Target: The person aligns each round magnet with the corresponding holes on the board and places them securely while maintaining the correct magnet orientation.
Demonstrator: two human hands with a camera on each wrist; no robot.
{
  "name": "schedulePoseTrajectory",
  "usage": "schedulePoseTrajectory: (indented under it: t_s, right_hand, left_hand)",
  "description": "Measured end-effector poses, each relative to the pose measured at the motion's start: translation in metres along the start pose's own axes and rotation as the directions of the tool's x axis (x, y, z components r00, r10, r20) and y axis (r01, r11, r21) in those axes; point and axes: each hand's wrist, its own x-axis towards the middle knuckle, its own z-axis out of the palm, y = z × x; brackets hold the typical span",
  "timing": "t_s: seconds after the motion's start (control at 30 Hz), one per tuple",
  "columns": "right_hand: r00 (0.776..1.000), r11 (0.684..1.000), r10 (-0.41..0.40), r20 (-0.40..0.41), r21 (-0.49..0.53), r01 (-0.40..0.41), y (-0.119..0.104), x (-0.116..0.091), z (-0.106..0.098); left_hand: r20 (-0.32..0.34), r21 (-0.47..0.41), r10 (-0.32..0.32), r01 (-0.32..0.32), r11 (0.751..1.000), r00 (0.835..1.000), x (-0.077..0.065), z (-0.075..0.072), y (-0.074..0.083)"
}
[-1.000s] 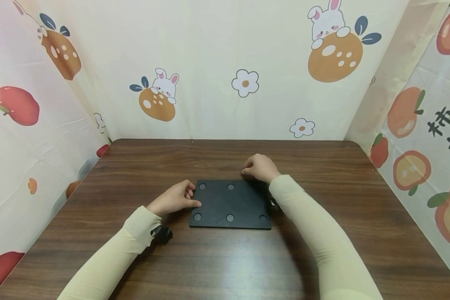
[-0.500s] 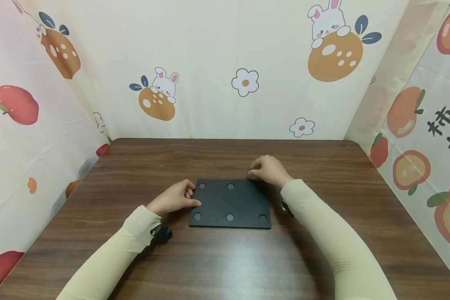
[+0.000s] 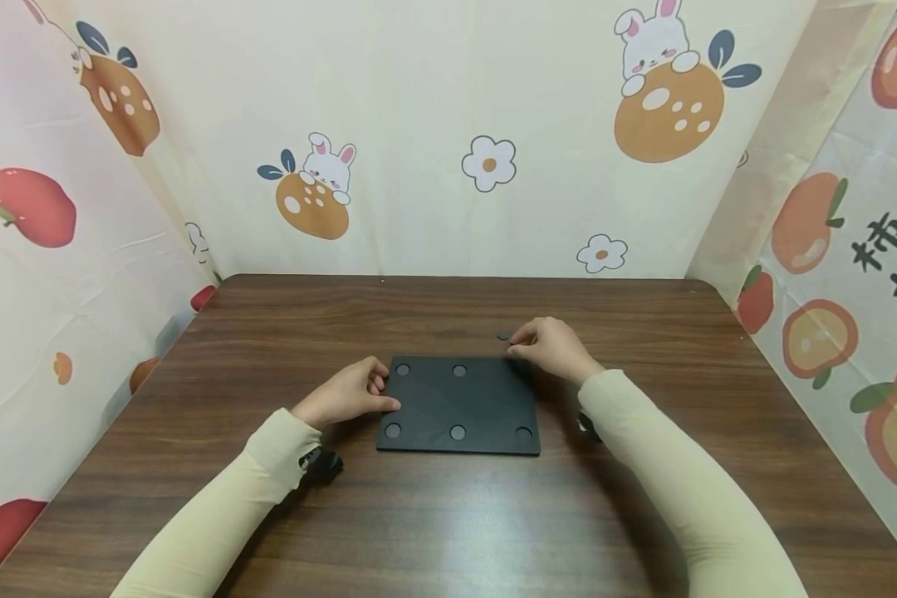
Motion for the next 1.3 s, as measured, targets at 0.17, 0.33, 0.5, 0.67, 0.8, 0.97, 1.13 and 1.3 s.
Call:
schedulePoseTrajectory:
  t_s: [0.17, 0.33, 0.5, 0.67, 0.8, 0.97, 1.13, 1.3]
  right_hand:
    - [1.000, 1.000, -0.011, -0.004, -0.004, 0.011, 0.005, -0.006, 0.000]
    - [1.000, 1.000, -0.026, -0.011, -0.006, 0.026, 0.009, -0.009, 0.001]
    - [0.999, 0.999, -0.033, -0.013, -0.007, 0.033, 0.010, -0.012, 0.001]
    - [1.000, 1.000, -0.015, -0.003, -0.011, 0.015, 0.008, -0.015, 0.000]
    - [1.000, 1.000, 0.006, 0.009, -0.011, -0.006, 0.008, -0.017, -0.001]
    - [1.000, 1.000, 0.006, 0.018, -0.007, -0.006, 0.009, -0.018, -0.001]
    - [0.999, 1.000, 0.009, 0.032, -0.011, -0.009, 0.009, -0.019, -0.001]
    - [0.999, 1.000, 0.006, 0.046, -0.017, -0.005, 0.009, -0.019, -0.001]
  left_hand:
    - [0.003, -0.003, -0.002, 0.002, 1.000, 1.000, 0.000, 0.001, 0.000]
    - [0.006, -0.010, -0.007, 0.007, 1.000, 1.000, -0.001, 0.000, 0.001]
    - [0.009, -0.010, -0.007, 0.007, 1.000, 1.000, 0.000, 0.000, 0.001]
    - [0.009, -0.007, -0.009, 0.010, 1.000, 1.000, 0.000, 0.000, 0.001]
    - [0.012, -0.005, -0.010, 0.010, 1.000, 1.000, 0.000, 0.000, 0.002]
    - [0.010, -0.008, -0.009, 0.009, 1.000, 1.000, -0.001, 0.000, 0.002]
    - [0.006, -0.002, -0.017, 0.017, 1.000, 1.000, -0.001, 0.001, 0.002]
    - [0.003, 0.000, -0.018, 0.018, 1.000, 1.000, -0.001, 0.001, 0.001]
